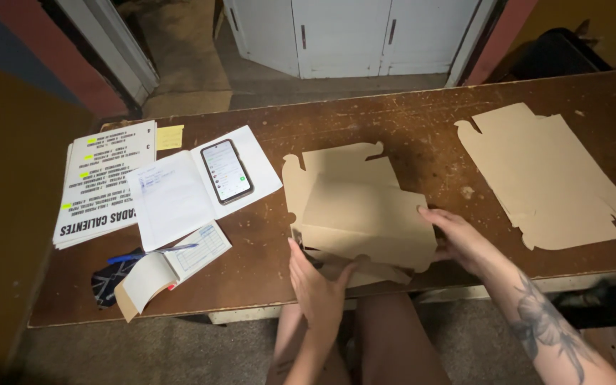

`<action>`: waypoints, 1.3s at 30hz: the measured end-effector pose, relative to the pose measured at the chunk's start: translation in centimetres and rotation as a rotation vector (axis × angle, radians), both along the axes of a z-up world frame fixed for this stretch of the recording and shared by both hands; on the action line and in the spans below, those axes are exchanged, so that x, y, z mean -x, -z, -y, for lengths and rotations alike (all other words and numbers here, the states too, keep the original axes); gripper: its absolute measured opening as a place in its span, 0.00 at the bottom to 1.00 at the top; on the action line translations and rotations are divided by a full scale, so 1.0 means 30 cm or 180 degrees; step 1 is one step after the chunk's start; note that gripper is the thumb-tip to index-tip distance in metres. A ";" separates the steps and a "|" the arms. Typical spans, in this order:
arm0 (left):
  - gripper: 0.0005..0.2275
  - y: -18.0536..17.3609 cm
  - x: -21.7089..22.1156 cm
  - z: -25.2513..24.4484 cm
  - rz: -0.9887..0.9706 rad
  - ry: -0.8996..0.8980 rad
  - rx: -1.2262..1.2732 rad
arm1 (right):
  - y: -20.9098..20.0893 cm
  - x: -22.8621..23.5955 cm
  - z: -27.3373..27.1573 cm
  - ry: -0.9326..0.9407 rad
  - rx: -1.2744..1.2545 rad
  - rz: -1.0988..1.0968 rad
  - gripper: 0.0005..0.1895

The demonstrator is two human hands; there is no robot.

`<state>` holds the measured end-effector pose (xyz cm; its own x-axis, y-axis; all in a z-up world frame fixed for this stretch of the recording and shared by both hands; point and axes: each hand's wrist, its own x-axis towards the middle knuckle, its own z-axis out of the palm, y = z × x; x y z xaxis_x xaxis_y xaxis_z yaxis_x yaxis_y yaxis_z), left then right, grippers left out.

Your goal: The person folds flat cardboard pieces into small boxes by hand. They fold the side flaps, tuck the tabs into slots, and stack the finished boxes on the table. The process is repeated for multiple units.

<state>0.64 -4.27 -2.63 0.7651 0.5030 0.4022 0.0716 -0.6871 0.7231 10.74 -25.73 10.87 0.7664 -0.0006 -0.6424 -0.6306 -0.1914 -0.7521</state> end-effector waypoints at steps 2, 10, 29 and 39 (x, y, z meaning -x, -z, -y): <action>0.62 -0.013 -0.001 0.006 -0.0047 -0.0080 0.0161 | -0.015 0.042 -0.010 -0.0271 0.0372 -0.0034 0.41; 0.58 0.015 0.015 -0.004 -0.0043 0.0090 -0.0094 | 0.024 0.102 0.005 0.0185 -0.0309 0.0006 0.31; 0.11 0.029 0.048 0.247 0.0759 0.0898 -0.0773 | 0.076 0.139 0.031 0.0357 -0.0650 0.0183 0.26; 0.05 0.020 0.009 0.238 0.0435 0.1477 -0.0674 | 0.070 0.150 -0.015 0.0322 -0.0627 0.0204 0.25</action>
